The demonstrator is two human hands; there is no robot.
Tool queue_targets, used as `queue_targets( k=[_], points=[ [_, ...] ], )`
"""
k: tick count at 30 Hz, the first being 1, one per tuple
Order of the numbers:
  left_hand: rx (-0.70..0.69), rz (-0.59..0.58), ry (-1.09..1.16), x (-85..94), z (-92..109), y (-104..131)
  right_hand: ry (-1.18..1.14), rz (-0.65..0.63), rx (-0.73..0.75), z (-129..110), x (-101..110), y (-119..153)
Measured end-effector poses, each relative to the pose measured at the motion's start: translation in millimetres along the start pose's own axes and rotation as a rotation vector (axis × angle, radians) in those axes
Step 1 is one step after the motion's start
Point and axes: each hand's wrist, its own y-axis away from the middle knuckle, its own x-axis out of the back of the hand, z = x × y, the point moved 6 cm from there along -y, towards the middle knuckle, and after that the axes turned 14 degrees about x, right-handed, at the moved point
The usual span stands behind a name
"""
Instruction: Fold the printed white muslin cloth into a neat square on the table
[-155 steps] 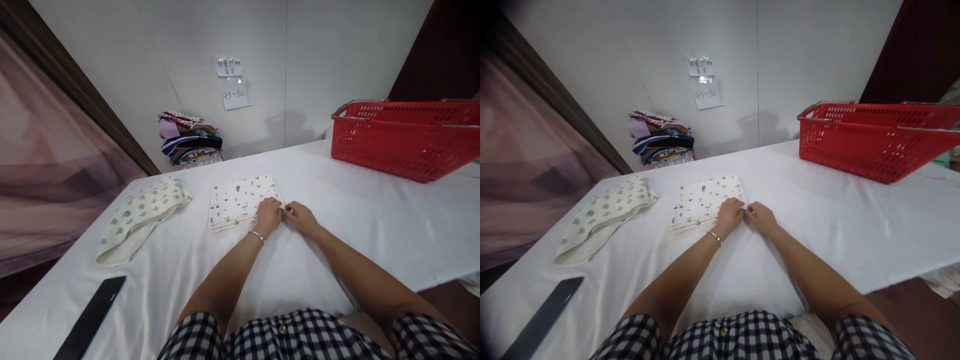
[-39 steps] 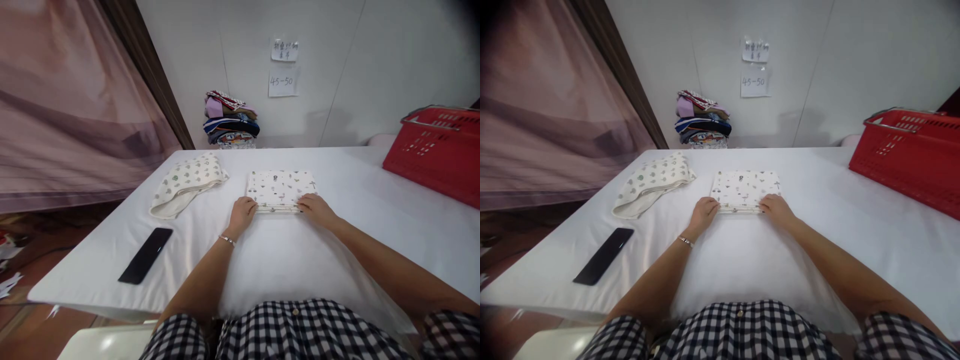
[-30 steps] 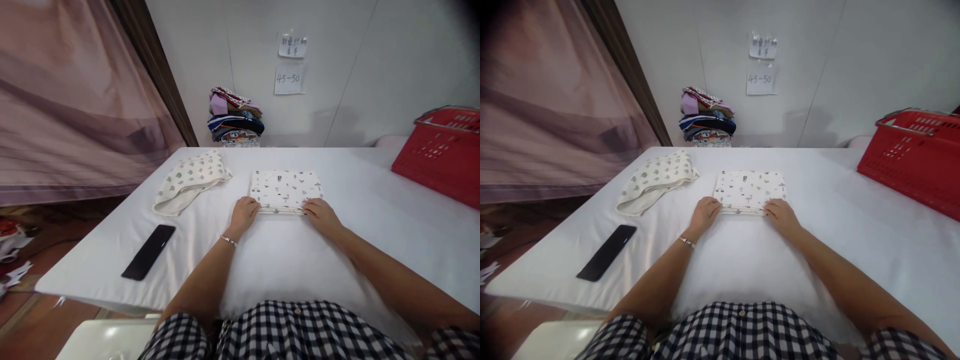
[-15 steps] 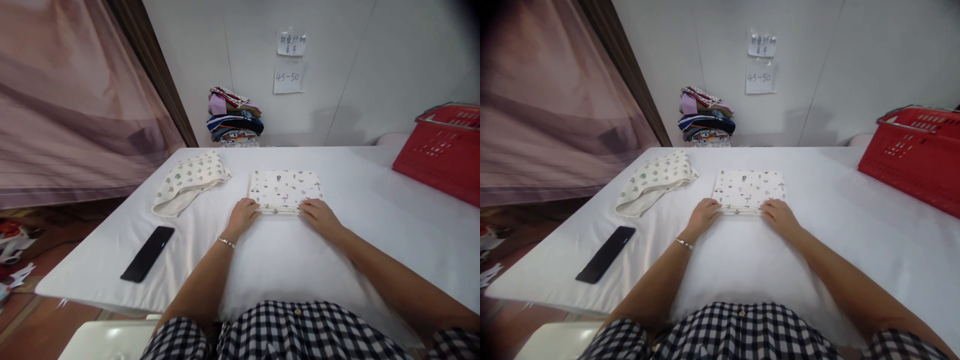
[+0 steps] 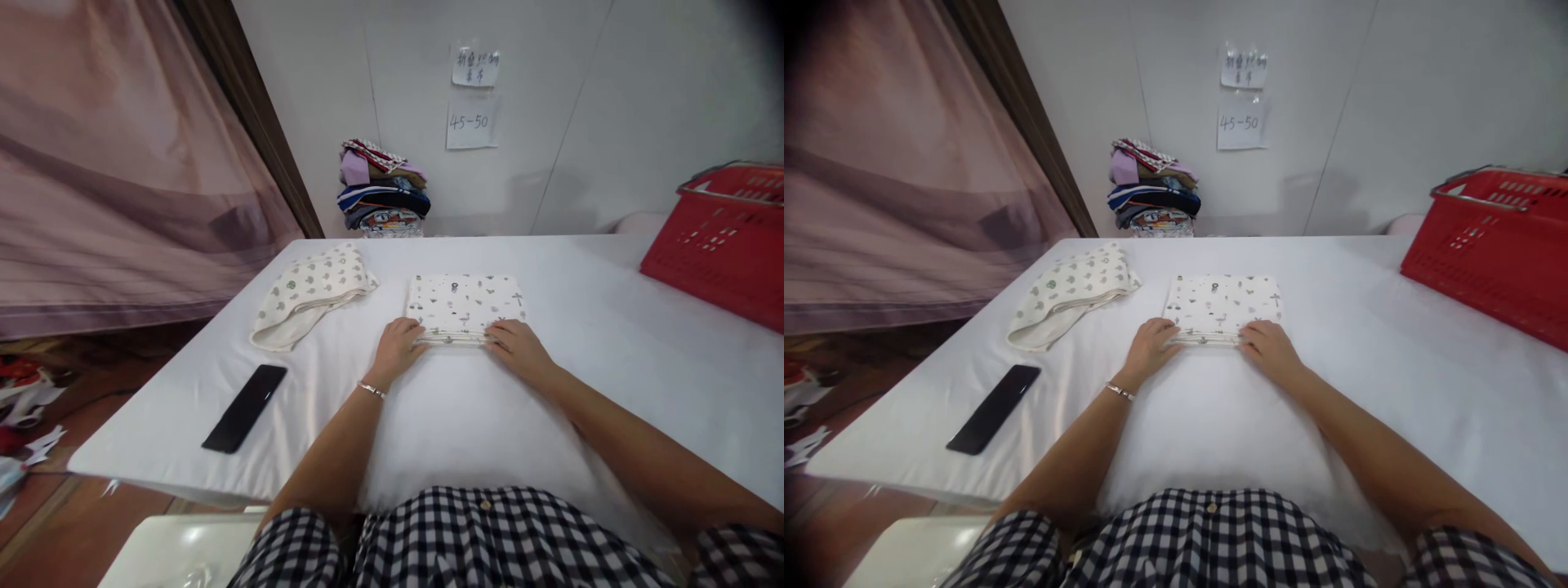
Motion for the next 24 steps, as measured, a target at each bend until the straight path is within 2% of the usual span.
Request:
queue_targets(
  k=[3,7,13,17,24],
  points=[
    [-0.019,0.029,0.003,-3.3,11.3,-2.9,-0.011,-0.044,0.024,-8.3,-1.4,-9.9],
    [-0.036,-0.021,-0.022,-12.5,21.3,-9.7,-0.011,-0.090,0.037,-8.6,-7.6,-22.8],
    [-0.016,-0.096,-0.048,-16.8,21.3,-19.6,-0.041,-0.133,0.025,-1.5,-11.4,-30.2],
    [-0.018,-0.083,-0.055,-16.6,23.4,-21.2,-0.083,-0.091,0.004,-0.5,-8.9,-29.4],
    [-0.042,-0.067,-0.082,-19.3,27.1,-17.8,-0.031,-0.124,0.064,-0.1,-16.3,-26.2]
  ],
)
